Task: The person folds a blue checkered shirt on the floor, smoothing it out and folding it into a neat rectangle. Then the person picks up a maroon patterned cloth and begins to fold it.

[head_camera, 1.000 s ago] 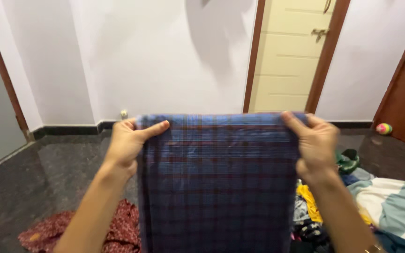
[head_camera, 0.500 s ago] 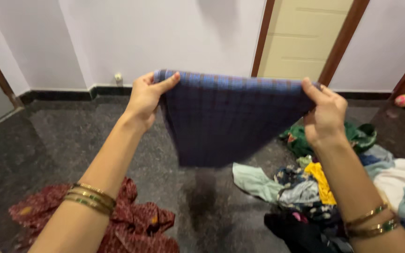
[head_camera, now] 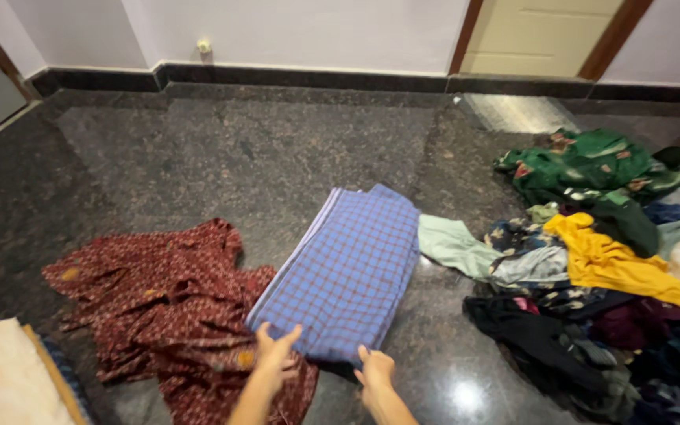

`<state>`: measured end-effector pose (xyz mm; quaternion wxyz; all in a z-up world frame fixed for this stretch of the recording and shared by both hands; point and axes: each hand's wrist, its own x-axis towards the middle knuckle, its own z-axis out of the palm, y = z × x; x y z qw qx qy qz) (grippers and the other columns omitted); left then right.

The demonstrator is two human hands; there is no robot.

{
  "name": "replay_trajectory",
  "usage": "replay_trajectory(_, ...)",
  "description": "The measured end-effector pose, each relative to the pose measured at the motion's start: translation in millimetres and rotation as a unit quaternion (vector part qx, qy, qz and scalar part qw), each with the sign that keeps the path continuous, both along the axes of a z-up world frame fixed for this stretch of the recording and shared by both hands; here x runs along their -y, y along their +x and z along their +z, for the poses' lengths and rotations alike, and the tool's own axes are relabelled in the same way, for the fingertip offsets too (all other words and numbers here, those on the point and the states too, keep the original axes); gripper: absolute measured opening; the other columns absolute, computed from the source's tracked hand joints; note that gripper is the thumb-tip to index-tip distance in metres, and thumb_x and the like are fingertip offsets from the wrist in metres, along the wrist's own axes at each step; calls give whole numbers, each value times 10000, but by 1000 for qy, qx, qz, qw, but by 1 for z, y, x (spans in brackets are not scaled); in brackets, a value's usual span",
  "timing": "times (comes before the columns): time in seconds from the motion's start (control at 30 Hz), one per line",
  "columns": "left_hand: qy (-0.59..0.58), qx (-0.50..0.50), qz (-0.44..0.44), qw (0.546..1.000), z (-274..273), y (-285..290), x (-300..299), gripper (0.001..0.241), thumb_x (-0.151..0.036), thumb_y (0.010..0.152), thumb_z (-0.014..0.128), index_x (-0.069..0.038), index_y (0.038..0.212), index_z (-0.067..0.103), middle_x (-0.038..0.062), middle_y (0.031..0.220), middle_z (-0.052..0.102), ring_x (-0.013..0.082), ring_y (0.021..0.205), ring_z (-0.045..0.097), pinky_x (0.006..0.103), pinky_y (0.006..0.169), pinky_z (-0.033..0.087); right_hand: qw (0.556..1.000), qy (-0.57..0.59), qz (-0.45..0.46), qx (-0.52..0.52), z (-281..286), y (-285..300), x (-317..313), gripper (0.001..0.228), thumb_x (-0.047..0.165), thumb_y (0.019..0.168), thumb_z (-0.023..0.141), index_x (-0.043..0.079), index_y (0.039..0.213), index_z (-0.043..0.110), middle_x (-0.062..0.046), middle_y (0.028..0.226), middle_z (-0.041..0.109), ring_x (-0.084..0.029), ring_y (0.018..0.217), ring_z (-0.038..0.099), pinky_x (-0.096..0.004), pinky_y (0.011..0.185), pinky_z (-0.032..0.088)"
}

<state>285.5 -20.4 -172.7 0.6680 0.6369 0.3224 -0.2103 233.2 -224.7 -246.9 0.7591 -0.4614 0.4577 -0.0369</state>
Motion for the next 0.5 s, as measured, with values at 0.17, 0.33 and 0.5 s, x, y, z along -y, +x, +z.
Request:
replay_trajectory(0.17, -39, 80, 104, 991, -17, 1, 24, 1097, -231, 670, 855, -390, 1580, 265, 166, 1525, 417, 405, 1220, 533, 549, 898, 514, 990, 14, 92, 108, 28, -1, -64, 165, 175, 919, 729, 19, 944, 680, -39, 870, 644, -175, 822, 628, -415, 746, 614)
replay_trajectory(0.33, -20, 156, 135, 978, -15, 30, -29, 1008, 189, 477, 813, -152, 1399, 590, 174, 1417, 607, 306, 1181, 600, 423, 899, 564, 950, 92, 253, 160, 55, -17, -76, 173, 101, 886, 733, 17, 1035, 703, -57, 845, 652, -172, 784, 651, -416, 780, 649)
replay_trajectory(0.5, 33, 220, -40, 974, -9, 21, -135, 994, 252, 410, 822, -126, 1310, 639, 171, 1330, 661, 270, 1240, 603, 401, 951, 563, 995, -68, 72, -10, 3, 0, -20, 638, 142, 782, 789, 16, 1342, 512, -203, 1147, 698, -301, 921, 704, -451, 741, 586)
